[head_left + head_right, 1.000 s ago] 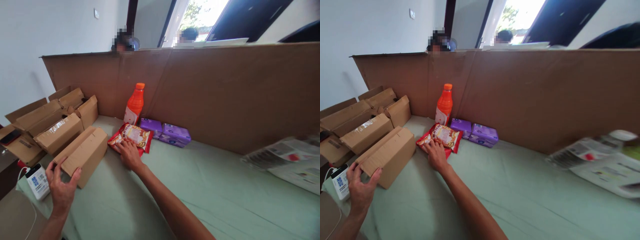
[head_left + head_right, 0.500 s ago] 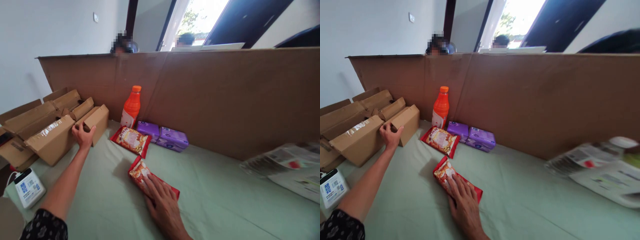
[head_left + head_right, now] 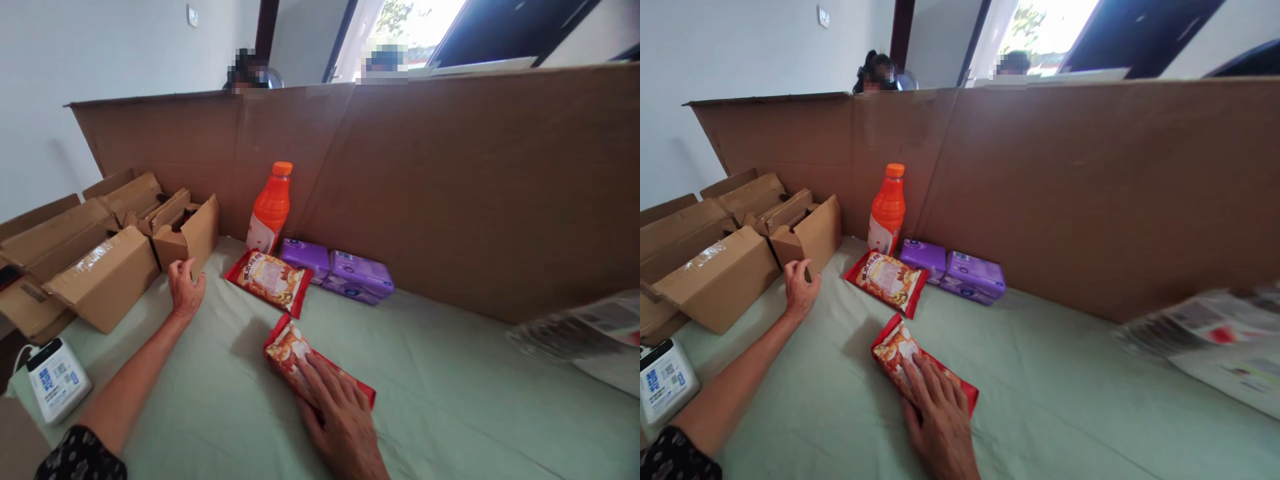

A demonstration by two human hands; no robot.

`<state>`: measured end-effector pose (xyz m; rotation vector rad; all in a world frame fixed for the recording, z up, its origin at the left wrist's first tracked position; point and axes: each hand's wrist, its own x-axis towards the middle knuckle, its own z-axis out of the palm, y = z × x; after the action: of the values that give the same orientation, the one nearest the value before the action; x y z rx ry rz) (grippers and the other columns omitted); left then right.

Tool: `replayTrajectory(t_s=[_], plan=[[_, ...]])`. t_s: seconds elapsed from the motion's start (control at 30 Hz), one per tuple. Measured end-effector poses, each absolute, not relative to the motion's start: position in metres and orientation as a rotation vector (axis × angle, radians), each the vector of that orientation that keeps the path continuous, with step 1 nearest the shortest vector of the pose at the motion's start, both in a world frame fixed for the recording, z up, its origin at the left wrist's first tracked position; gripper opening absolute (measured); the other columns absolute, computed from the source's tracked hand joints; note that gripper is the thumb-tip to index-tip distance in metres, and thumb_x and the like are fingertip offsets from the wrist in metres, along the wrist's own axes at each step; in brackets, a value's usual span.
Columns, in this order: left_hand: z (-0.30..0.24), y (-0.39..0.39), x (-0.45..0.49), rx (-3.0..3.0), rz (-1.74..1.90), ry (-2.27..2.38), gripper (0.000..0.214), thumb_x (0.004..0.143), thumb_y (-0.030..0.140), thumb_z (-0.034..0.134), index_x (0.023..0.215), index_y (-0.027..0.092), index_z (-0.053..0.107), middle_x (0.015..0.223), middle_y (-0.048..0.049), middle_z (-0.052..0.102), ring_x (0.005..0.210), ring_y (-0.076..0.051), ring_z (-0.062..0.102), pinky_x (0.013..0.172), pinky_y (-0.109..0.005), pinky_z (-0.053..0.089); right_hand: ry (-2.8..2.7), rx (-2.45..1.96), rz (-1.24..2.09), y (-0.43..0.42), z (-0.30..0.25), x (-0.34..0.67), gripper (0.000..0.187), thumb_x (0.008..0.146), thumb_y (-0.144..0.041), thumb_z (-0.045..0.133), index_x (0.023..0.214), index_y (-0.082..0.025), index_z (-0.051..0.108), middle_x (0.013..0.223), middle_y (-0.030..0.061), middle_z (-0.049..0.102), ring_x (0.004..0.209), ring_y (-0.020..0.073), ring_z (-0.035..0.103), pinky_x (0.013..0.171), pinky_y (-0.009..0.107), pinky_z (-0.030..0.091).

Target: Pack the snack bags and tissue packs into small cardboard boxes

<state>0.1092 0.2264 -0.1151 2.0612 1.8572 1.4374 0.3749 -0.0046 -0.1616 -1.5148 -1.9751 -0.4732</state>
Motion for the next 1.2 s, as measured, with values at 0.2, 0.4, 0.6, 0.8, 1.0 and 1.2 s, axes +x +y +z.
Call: replayTrajectory(t_s=[0.2, 0.4, 0.6, 0.8, 1.0, 1.2], plan=[[-0.115, 0.237, 0.102, 2.082, 1.334, 1.91, 0.035, 0.096, 0.037, 0.064, 0.125, 0.018, 0.061, 0.131, -0.0106, 0.061, 0.114, -0.025, 0.063, 0.096, -0.048, 0.055, -1.988, -1.488, -0.51, -0.003, -0.162, 0.376, 0.062, 0.098, -0.021, 0.045, 0.158, -0.025, 0.031, 0.133, 0.0137, 0.064, 0.115, 0.0296, 0.062, 0.096, 0.047, 0.044], [-0.129, 0.224, 0.086, 2.021, 1.192, 1.994, 0.033, 0.096, 0.037, 0.063, 0.124, 0.018, 0.062, 0.128, -0.0102, 0.063, 0.111, -0.024, 0.064, 0.094, -0.046, 0.056, -1.999, -1.503, -0.524, -0.004, -0.163, 0.376, 0.063, 0.099, -0.023, 0.043, 0.16, -0.025, 0.027, 0.133, 0.0143, 0.063, 0.114, 0.0303, 0.061, 0.093, 0.047, 0.045], [-0.118, 0.219, 0.02, 1.835, 1.15, 2.128, 0.038, 0.096, 0.037, 0.064, 0.128, 0.017, 0.059, 0.129, -0.0106, 0.062, 0.11, -0.025, 0.065, 0.093, -0.047, 0.057, -2.005, -1.494, -0.525, -0.004, -0.167, 0.377, 0.06, 0.099, -0.022, 0.042, 0.158, -0.024, 0.029, 0.133, 0.0145, 0.063, 0.114, 0.0297, 0.061, 0.095, 0.047, 0.045], [-0.119, 0.208, 0.055, 2.016, 0.999, 1.753, 0.034, 0.097, 0.037, 0.063, 0.124, 0.018, 0.062, 0.128, -0.0102, 0.063, 0.11, -0.024, 0.065, 0.094, -0.046, 0.057, -1.989, -1.532, -0.493, -0.004, -0.167, 0.375, 0.057, 0.099, -0.023, 0.044, 0.155, -0.027, 0.033, 0.137, 0.0132, 0.062, 0.117, 0.029, 0.062, 0.098, 0.046, 0.044], [-0.112, 0.243, 0.12, 2.045, 0.844, 1.415, 0.036, 0.096, 0.037, 0.064, 0.127, 0.017, 0.06, 0.125, -0.01, 0.064, 0.105, -0.023, 0.066, 0.089, -0.044, 0.059, -1.962, -1.541, -0.435, -0.005, -0.165, 0.372, 0.06, 0.097, -0.018, 0.047, 0.155, -0.026, 0.036, 0.139, 0.0126, 0.061, 0.123, 0.0282, 0.06, 0.101, 0.047, 0.043], [-0.093, 0.272, 0.099, 1.931, 0.801, 1.548, 0.036, 0.096, 0.037, 0.064, 0.127, 0.017, 0.06, 0.124, -0.0097, 0.065, 0.103, -0.022, 0.067, 0.087, -0.043, 0.06, -1.934, -1.569, -0.316, -0.003, -0.164, 0.371, 0.051, 0.094, -0.014, 0.051, 0.144, -0.022, 0.053, 0.143, 0.0125, 0.059, 0.129, 0.0288, 0.053, 0.106, 0.048, 0.039]])
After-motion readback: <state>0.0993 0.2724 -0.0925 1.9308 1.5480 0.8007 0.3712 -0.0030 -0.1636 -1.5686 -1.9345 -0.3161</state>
